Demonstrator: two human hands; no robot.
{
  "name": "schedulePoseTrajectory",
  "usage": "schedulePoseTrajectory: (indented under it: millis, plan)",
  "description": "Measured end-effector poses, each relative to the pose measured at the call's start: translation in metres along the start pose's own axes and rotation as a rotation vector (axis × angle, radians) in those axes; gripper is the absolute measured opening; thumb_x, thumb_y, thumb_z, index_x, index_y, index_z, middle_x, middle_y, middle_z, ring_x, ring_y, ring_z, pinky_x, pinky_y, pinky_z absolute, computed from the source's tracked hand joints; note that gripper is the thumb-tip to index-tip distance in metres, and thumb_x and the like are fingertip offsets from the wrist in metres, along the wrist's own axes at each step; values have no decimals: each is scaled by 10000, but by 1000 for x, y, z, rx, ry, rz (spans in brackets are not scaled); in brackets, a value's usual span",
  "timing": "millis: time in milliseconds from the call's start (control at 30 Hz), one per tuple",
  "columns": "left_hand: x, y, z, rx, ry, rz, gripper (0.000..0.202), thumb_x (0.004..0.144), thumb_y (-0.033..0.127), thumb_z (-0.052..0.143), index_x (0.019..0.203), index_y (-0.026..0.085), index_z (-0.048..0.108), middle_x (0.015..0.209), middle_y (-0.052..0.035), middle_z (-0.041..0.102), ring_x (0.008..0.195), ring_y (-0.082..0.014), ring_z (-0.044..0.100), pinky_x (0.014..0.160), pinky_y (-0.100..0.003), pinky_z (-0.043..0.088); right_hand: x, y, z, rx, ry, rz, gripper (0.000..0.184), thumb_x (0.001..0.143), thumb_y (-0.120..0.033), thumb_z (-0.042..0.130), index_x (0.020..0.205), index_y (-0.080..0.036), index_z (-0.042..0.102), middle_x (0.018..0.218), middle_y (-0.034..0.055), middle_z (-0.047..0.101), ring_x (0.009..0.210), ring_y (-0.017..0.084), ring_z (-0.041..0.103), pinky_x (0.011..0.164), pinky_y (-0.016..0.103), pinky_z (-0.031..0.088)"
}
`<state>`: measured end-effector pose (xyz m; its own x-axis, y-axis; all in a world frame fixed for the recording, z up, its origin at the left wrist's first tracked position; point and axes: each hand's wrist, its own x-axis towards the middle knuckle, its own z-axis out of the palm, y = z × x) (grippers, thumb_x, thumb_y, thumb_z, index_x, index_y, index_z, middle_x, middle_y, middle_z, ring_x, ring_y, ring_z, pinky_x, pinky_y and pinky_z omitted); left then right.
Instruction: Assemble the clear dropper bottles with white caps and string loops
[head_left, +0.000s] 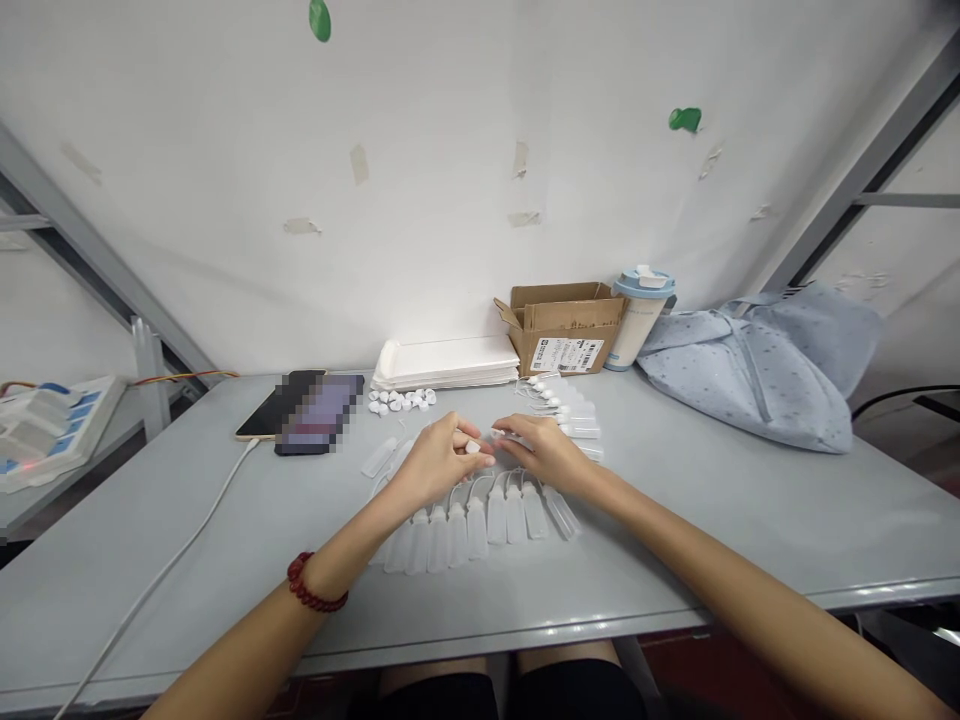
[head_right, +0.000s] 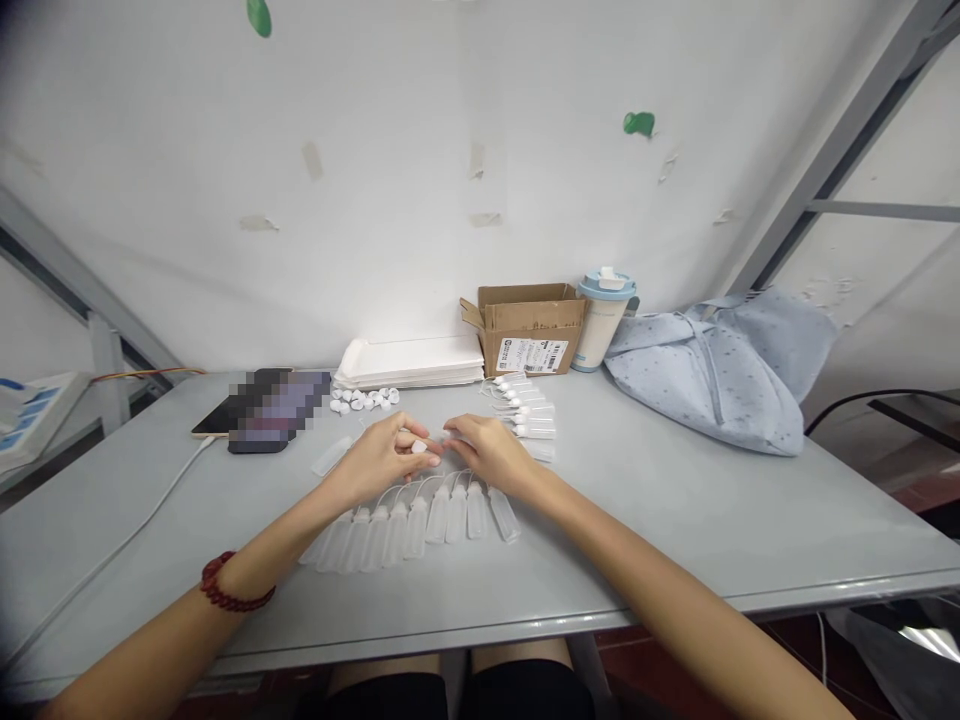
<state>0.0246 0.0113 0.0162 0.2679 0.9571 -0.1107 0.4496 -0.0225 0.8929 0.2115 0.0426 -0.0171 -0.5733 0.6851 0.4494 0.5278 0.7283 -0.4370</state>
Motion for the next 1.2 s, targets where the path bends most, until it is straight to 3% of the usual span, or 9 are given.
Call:
schedulePoseTrajectory:
  millis: [100, 200, 367, 533, 733, 1200]
  plan:
    - [-1, 4, 0, -32, 12, -19, 326, 698, 306, 660, 879, 175, 423, 788, -22, 679, 496, -92, 526, 535, -255, 431, 0, -1, -1, -24, 57, -13, 171, 905, -237, 475, 996, -144, 585, 894, 91, 675, 744, 166, 624, 650, 277, 466]
    - [-4, 10, -1, -92, -64, -51, 416, 750, 305, 623, 1072, 147, 413, 649, 30, 623, 467, -97, 524, 494, -238, 417, -1, -4, -2, -65, 94, -46, 178, 912, -260, 469, 1006, -154, 577, 886, 87, 658, 695, 154, 604, 608, 264, 460]
    - [-7, 15, 0, -206, -170, -40, 746, 780, 334, 604, 1366, 150, 181, 556, 92, 533, 417, -109, 526, 441, -230, 396, -3, -10, -3, -184, 160, -167, 140, 898, -234, 492, 971, -165, 590, 921, 97, 624, 768, 160, 595, 606, 251, 467]
    - [-7, 13, -1, -232, -196, -24, 828, 763, 354, 631, 1407, 160, 148, 567, 68, 553, 462, -138, 578, 488, -263, 441, -5, -17, -3, -287, 161, -273, 180, 898, -139, 431, 953, -167, 601, 923, 98, 592, 740, 133, 569, 530, 209, 419]
    - [-7, 12, -2, -269, -239, 4, 886, 756, 373, 642, 1427, 192, 93, 675, 17, 616, 495, -149, 604, 484, -270, 469, -6, -23, -5, -361, 139, -334, 241, 917, -127, 388, 1012, -178, 603, 976, 106, 589, 815, 158, 555, 573, 238, 434]
    - [-12, 14, -7, -128, -281, 19, 809, 813, 296, 529, 1447, 177, 40, 523, 54, 584, 401, -137, 550, 414, -224, 406, -7, -29, -10, -343, 121, -442, 329, 902, -46, 375, 1139, -192, 551, 971, 90, 607, 835, 153, 538, 641, 263, 450]
